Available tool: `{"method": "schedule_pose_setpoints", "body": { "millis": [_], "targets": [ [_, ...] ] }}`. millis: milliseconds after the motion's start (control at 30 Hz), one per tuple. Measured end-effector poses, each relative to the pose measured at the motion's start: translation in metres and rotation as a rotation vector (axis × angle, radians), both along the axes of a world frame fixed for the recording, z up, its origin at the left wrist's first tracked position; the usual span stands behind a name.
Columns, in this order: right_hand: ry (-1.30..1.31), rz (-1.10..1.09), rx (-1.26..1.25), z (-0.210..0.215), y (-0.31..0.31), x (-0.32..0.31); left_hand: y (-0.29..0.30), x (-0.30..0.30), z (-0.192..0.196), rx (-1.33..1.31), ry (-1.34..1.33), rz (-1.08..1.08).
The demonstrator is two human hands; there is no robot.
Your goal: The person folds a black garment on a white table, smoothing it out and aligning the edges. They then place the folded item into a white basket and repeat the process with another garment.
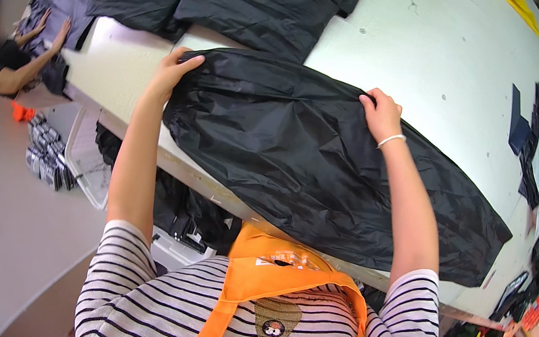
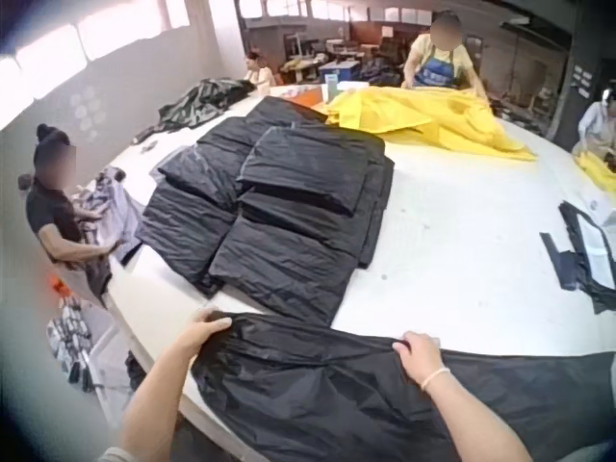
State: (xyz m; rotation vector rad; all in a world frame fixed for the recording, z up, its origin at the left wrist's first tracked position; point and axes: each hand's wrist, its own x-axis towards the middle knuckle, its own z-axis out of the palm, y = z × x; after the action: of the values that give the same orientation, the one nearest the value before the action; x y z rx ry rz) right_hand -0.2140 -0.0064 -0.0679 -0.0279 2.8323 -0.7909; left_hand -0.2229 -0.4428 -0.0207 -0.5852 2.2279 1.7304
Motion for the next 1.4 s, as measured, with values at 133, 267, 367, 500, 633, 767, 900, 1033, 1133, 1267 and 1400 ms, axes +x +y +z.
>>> {"method": "schedule_pose_setpoints", "body": {
  "millis": [133,267,367,500,633,767,900,1033,1133,1267,1400],
  "targets": [
    [0.522,0.003,0.073,0.022,-0.047,0.047,0.003,0.003,0.013,-0.201,0.105,-0.036],
    [0.131,0.427,0.046,0.06,-0.087,0.155,-0.003,-0.007,-0.027,-0.353,0.11,-0.057],
    [-0.087,0.523,0.044,0.028,-0.086,0.23,0.0,-0.01,-0.04,-0.362,0.075,0.051],
    [-0.002,0.496,-0.083,0.034,-0.086,0.219,0.045,0.011,-0.016,-1.16,0.58,-0.005],
    [0.455,0.115,-0.083,0.031,-0.051,0.129,0.149,0.073,0.024,-0.872,0.695,-0.367],
    [0.404,0.065,0.051,0.004,-0.006,0.057,0.234,0.173,0.008,-0.684,0.577,-0.864],
    [0.285,0.087,0.082,-0.006,0.005,0.023,0.278,0.237,-0.01,-0.662,0.432,-1.031],
    [0.182,0.081,0.144,0.006,0.004,0.016,0.309,0.24,-0.008,-0.792,0.419,-0.935],
    [0.229,0.015,0.019,0.026,0.006,0.031,0.361,0.238,-0.01,-0.784,0.493,-0.994],
    [0.504,0.066,-0.047,0.015,0.054,0.111,0.428,0.246,-0.015,-0.746,0.54,-1.154],
    [0.33,-0.183,0.149,0.011,0.23,0.153,0.44,0.257,-0.028,-0.859,0.557,-1.188]
  ]
}}
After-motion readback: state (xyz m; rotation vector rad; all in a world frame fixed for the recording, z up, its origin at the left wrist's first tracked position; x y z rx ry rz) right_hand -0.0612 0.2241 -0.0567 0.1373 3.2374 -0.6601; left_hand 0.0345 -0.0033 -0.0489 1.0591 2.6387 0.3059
